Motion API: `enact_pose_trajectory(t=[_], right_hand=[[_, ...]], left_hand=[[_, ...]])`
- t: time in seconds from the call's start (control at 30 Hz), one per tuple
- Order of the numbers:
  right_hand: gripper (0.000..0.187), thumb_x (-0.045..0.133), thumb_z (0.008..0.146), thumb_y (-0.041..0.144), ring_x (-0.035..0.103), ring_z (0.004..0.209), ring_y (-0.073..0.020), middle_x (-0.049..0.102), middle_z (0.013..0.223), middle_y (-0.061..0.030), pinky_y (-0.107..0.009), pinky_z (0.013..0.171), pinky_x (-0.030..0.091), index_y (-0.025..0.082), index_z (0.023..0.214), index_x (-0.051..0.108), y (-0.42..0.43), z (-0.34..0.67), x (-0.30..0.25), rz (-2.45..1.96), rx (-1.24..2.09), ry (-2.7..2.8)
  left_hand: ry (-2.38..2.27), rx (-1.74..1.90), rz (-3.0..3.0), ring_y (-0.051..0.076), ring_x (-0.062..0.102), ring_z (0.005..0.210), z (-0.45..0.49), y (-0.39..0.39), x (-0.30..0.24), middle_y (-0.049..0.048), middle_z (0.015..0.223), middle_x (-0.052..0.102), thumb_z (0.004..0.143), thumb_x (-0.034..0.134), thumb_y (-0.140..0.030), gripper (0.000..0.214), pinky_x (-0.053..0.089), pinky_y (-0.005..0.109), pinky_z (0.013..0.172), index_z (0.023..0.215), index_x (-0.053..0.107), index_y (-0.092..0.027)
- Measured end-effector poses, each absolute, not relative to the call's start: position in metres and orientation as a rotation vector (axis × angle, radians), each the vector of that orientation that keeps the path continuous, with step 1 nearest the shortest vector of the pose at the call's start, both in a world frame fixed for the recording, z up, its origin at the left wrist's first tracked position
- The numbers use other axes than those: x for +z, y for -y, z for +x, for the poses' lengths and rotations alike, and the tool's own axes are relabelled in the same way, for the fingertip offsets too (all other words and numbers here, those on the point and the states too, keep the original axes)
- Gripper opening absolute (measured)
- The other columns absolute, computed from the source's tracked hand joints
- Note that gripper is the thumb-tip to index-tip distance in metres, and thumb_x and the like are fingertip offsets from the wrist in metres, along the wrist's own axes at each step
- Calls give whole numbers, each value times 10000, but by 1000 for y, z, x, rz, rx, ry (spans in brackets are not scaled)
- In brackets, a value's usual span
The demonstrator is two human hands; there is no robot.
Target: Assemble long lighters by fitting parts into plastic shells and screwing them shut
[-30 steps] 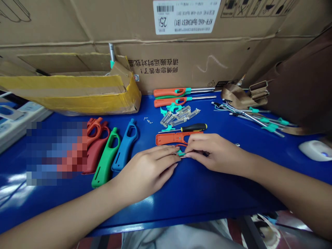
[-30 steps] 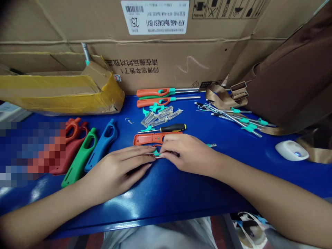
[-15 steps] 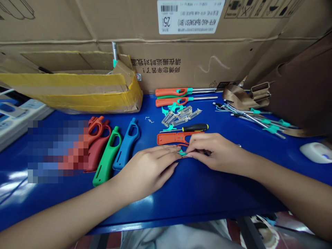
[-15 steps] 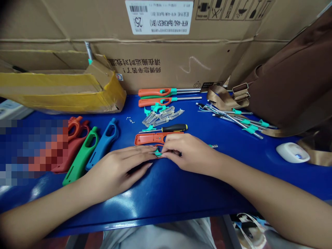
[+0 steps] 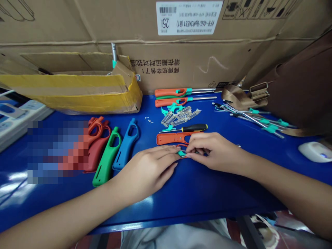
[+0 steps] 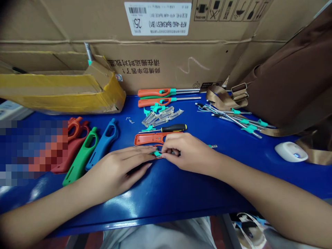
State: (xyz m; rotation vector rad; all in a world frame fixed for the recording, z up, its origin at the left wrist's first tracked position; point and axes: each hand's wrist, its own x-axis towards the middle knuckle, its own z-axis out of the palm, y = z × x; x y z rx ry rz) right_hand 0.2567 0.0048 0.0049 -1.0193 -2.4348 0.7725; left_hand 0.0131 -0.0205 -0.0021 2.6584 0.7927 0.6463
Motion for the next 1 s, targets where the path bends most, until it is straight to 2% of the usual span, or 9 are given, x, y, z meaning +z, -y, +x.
enact_pose_trajectory(t=[0.3,0.47,0.53,0.6,0.67,0.77,0.87,0.93,1.0], right_hand=[[107,614,891,134,536,644,-100,618,773,-2,-222,585,422,175,867,710,-1,257,7,-1007,753,2438],[126,586,933,174,566,646,-112,666,853,-35,-243,569,462,175,951,710,-4,259,10,-1012,725,2295],[169,552,958,182,625,778,-156,691,948,-62,-289,687,521,193,1025,707,-10,262,10,-1032,559,2263],[225,518,973,182,639,1002,-229,698,1082,-94,-407,909,527,208,1116,690,-18,267,9,-1060,346,2271],[301,484,989,203,588,1186,-291,662,1246,-135,-518,1042,468,197,1239,651,-27,274,5,-1136,215,2316],[418,427,1031,304,458,1383,-331,526,1499,-152,-598,1137,370,177,1409,552,-38,282,-2,-1306,165,2379],[483,366,1059,398,378,1461,-329,432,1598,-106,-658,1187,254,214,1494,470,-43,286,-8,-1401,206,2467],[464,349,1065,398,399,1449,-325,467,1578,-82,-694,1187,201,244,1479,491,-44,287,-9,-1433,197,2489],[415,367,1057,350,482,1373,-322,565,1491,-91,-681,1166,248,235,1396,576,-46,289,-9,-1431,126,2464]], left_hand=[[-794,621,2631,218,712,1135,12,20,-4,86,1192,751,996,535,-164,244,584,383,1026,1209,655,-153],[-792,636,2601,207,699,1157,11,20,-5,76,1238,732,990,537,-154,299,572,366,1039,1278,616,-174],[-797,638,2601,204,695,1162,11,20,-5,71,1230,733,991,531,-152,301,569,365,1043,1278,615,-181],[-799,651,2612,207,684,1178,11,20,-4,75,1233,729,996,522,-157,282,563,373,1049,1257,624,-183],[-800,662,2639,216,675,1182,10,20,-3,85,1240,721,1001,518,-163,259,556,388,1053,1231,637,-176],[-792,651,2687,226,672,1144,10,19,-1,87,1209,721,1005,522,-169,242,546,407,1045,1207,654,-165],[-783,647,2721,225,671,1087,9,20,0,82,1157,724,1009,519,-175,223,550,402,1007,1173,669,-159],[-791,654,2740,226,667,1069,9,20,0,82,1147,722,1015,510,-184,211,551,397,982,1143,676,-162],[-833,655,2747,222,664,1039,9,21,1,71,1114,725,1015,509,-191,195,551,389,953,1105,681,-177]])
